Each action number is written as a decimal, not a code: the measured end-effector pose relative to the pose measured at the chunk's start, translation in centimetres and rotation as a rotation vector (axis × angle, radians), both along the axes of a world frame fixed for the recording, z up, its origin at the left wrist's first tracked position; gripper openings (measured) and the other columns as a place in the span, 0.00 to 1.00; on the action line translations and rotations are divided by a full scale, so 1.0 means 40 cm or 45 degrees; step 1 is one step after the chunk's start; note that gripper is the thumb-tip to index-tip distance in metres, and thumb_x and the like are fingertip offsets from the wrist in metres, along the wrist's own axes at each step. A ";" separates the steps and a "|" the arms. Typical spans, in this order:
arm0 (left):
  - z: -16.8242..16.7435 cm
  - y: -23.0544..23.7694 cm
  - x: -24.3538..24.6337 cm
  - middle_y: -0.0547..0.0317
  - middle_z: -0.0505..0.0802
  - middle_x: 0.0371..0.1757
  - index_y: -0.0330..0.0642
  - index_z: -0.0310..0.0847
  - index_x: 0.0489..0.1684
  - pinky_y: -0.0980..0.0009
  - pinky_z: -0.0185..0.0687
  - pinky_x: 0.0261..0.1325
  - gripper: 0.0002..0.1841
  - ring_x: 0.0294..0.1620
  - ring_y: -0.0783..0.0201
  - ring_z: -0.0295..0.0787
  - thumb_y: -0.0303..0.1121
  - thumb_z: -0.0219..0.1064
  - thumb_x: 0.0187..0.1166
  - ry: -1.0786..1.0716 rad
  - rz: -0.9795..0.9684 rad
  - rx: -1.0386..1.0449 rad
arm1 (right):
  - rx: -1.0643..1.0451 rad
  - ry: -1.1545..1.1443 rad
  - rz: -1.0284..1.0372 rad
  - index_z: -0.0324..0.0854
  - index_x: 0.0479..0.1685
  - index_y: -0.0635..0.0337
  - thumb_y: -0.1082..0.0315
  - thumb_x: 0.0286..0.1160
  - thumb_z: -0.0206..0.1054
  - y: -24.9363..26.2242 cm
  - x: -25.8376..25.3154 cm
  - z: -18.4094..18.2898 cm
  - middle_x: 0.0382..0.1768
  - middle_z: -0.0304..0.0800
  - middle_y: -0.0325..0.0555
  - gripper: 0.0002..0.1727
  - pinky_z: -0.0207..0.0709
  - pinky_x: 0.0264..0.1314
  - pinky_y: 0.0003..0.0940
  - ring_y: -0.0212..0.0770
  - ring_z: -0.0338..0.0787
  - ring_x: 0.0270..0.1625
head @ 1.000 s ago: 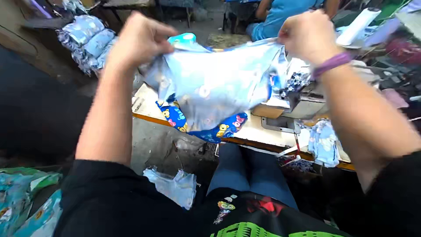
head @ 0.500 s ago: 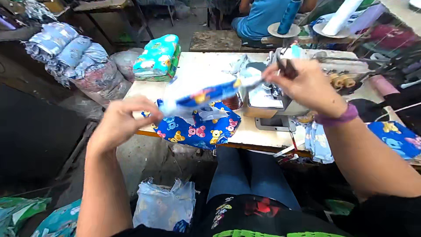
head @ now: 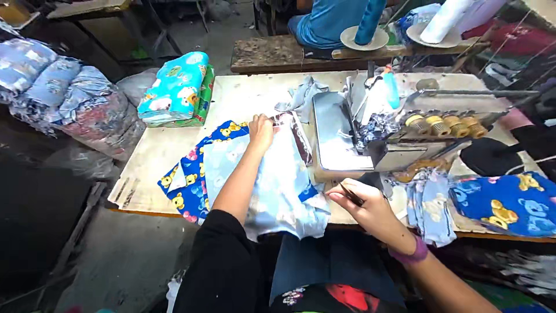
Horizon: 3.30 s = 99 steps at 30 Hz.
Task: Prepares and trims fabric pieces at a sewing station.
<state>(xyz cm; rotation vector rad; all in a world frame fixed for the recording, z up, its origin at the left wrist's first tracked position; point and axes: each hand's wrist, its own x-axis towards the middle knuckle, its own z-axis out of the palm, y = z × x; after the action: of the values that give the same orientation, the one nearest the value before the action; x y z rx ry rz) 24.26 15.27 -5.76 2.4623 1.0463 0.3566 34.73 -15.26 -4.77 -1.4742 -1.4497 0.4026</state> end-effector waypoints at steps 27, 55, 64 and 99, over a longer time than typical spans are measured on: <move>0.427 -0.406 -0.368 0.80 0.94 0.41 0.51 0.90 0.40 0.82 0.88 0.47 0.13 0.41 0.83 0.89 0.20 0.75 0.64 -0.879 -0.336 -0.143 | 0.528 0.754 -0.141 0.87 0.39 0.52 0.86 0.60 0.68 -0.222 0.057 0.276 0.22 0.87 0.30 0.16 0.68 0.12 0.14 0.19 0.71 0.11; 0.153 -0.468 -0.013 0.43 0.93 0.55 0.31 0.87 0.58 0.43 0.73 0.70 0.15 0.63 0.48 0.86 0.32 0.58 0.89 -0.394 -0.482 -0.055 | -0.142 1.086 -0.317 0.82 0.38 0.58 0.75 0.77 0.70 -0.046 0.056 0.058 0.09 0.76 0.29 0.03 0.69 0.13 0.17 0.21 0.70 0.08; 0.185 -0.481 0.031 0.63 0.90 0.30 0.37 0.87 0.41 0.86 0.78 0.32 0.04 0.26 0.82 0.82 0.29 0.70 0.81 -0.526 -0.532 -0.304 | -0.097 1.223 -0.284 0.83 0.29 0.54 0.74 0.77 0.69 -0.059 0.071 0.050 0.06 0.74 0.30 0.08 0.68 0.12 0.16 0.21 0.70 0.07; 0.207 -0.512 0.024 0.62 0.90 0.33 0.36 0.91 0.40 0.90 0.75 0.34 0.05 0.28 0.84 0.80 0.27 0.69 0.81 -0.600 -0.516 -0.194 | 0.257 0.975 -0.342 0.88 0.38 0.54 0.73 0.76 0.72 -0.047 0.062 0.056 0.13 0.80 0.27 0.03 0.71 0.13 0.15 0.20 0.73 0.10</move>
<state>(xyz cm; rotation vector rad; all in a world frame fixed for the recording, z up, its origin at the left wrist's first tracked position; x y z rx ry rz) 25.24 -5.20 2.53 2.2226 0.3576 0.6526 37.20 -17.14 -2.53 -1.1411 -0.6532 0.5556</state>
